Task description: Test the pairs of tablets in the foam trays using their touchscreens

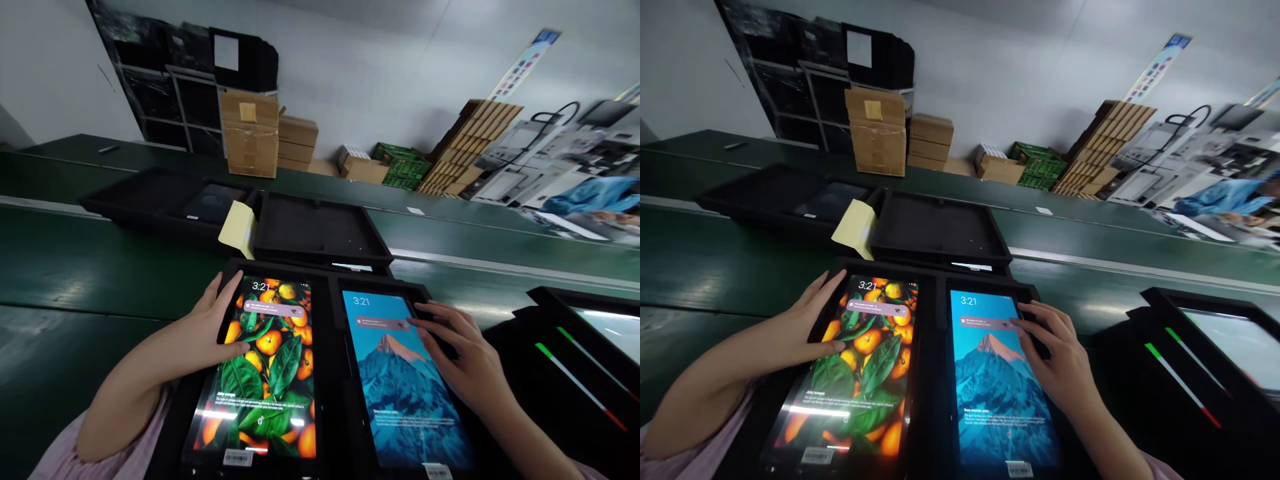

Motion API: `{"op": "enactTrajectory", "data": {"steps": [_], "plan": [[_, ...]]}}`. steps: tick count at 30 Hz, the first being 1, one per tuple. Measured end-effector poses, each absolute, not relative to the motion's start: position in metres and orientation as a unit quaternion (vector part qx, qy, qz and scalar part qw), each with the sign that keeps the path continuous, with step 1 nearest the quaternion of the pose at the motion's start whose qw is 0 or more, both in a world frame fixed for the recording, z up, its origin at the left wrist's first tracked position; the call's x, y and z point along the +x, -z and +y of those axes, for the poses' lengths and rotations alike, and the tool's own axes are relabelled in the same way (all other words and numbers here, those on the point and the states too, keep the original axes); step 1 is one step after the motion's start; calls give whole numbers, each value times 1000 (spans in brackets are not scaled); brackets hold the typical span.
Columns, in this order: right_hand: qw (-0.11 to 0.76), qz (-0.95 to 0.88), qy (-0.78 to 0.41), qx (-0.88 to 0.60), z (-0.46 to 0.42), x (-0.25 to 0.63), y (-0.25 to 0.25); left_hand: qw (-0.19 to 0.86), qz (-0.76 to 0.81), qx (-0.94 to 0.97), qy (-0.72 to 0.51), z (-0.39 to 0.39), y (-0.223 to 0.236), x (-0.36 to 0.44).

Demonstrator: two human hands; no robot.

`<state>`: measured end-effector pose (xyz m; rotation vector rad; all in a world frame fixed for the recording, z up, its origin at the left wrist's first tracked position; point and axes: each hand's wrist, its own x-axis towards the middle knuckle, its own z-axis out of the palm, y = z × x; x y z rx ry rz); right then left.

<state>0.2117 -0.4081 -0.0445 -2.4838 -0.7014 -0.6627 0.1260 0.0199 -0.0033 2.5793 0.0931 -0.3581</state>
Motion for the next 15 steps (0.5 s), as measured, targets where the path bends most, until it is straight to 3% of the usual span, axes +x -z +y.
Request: {"op": "enactTrajectory", "data": {"steps": [4, 8, 12, 15], "plan": [[257, -270, 255, -892, -404, 207, 36, 282, 40, 956, 68, 15, 11, 134], [243, -319, 208, -892, -405, 185, 26, 342, 145, 927, -57, 15, 10, 146], [194, -356, 153, -901, -410, 162, 26, 428, 186, 884, -41, 20, -4, 141], [167, -345, 174, -907, -410, 160, 34, 399, 165, 902, -11, 23, -6, 133]]}}
